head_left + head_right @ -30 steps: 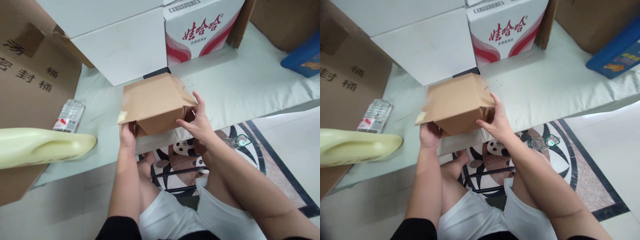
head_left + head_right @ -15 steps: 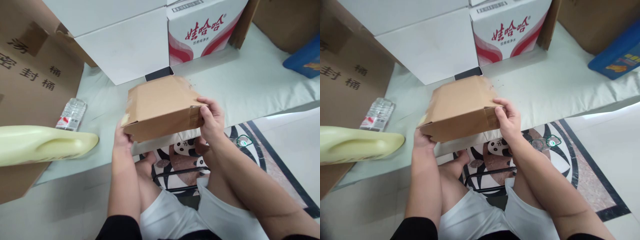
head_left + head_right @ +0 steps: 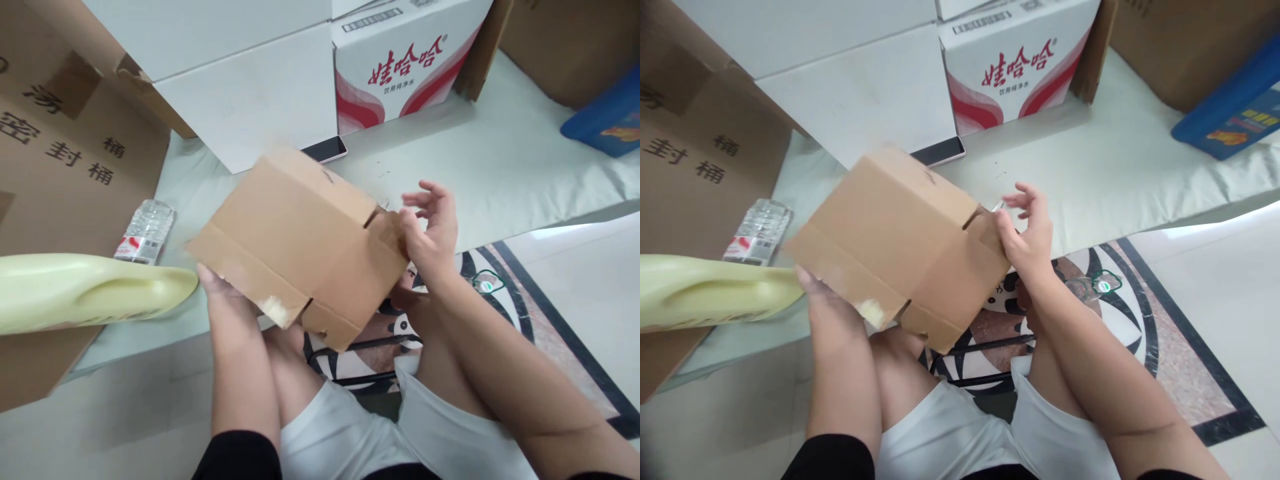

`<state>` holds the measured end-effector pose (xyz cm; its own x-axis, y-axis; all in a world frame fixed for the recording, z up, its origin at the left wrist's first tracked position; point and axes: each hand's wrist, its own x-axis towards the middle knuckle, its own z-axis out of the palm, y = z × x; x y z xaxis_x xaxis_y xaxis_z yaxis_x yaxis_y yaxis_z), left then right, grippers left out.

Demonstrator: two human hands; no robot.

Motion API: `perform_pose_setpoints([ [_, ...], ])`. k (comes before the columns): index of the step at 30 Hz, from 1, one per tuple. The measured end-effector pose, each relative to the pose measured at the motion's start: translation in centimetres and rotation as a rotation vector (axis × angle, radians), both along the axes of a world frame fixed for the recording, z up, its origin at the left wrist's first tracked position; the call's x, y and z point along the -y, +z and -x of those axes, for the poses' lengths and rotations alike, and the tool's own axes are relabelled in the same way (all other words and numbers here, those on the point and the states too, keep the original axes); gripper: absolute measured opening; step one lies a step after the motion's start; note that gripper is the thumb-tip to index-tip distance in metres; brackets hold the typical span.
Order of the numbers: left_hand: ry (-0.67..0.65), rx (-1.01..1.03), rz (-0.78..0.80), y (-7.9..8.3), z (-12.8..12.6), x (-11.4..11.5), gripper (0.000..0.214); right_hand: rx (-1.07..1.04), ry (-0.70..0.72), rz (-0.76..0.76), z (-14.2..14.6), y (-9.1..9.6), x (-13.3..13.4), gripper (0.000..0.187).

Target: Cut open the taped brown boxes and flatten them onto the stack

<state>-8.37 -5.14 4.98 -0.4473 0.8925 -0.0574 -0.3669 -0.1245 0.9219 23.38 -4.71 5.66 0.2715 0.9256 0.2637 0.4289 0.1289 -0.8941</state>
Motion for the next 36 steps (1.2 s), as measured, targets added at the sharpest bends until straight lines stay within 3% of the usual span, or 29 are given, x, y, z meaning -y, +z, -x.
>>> perform_pose_setpoints([
  [3, 0.063, 0.007, -0.09, 0.5, 0.2, -0.8, 0.053, -0.168, 0.033, 0.071, -0.2, -0.5, -0.8, 0.064],
  [7, -0.005, 0.039, -0.184, 1.0, -0.4, -1.5, 0.046, -0.574, 0.383, 0.355, 0.1, -1.2, -1.1, 0.06],
  [9, -0.04, 0.066, -0.243, 1.1, -0.8, -1.4, 0.041, -0.637, 0.519, 0.462, 0.3, -1.0, -0.7, 0.056],
  [12, -0.026, 0.125, -0.249, 1.1, -0.9, -1.2, 0.042, -0.628, 0.537, 0.506, 0.3, -0.4, 0.1, 0.053],
  [15, -0.028, 0.277, -0.085, 0.9, -0.4, -1.3, 0.04, -0.603, 0.363, 0.326, -0.5, 0.6, 0.7, 0.049],
  [20, 0.007, 0.465, 0.021, 1.0, 0.2, -1.8, 0.031, -0.4, -0.285, -0.272, -5.2, 3.2, 0.3, 0.037],
  [22, -0.011, 0.517, 0.023, 1.3, -0.3, -2.1, 0.029, -0.322, -0.427, -0.346, -8.2, 4.6, -0.2, 0.031],
  [27, -0.029, 0.598, 0.087, 2.3, -2.4, -3.2, 0.028, -0.21, -0.522, -0.204, -15.3, 7.0, -2.4, 0.01],
  [29, -0.026, 0.625, 0.104, 2.5, -3.2, -3.7, 0.027, -0.075, -0.575, -0.058, -17.2, 7.1, -4.4, 0.016],
  [32, -0.022, 0.644, 0.116, 2.3, -4.1, -4.4, 0.025, 0.099, -0.587, 0.162, -19.0, 6.8, -9.4, 0.03],
  [36, -0.035, 0.632, 0.109, 1.6, -4.7, -5.1, 0.023, 0.268, -0.571, 0.28, -20.1, 7.2, -18.2, 0.033],
])
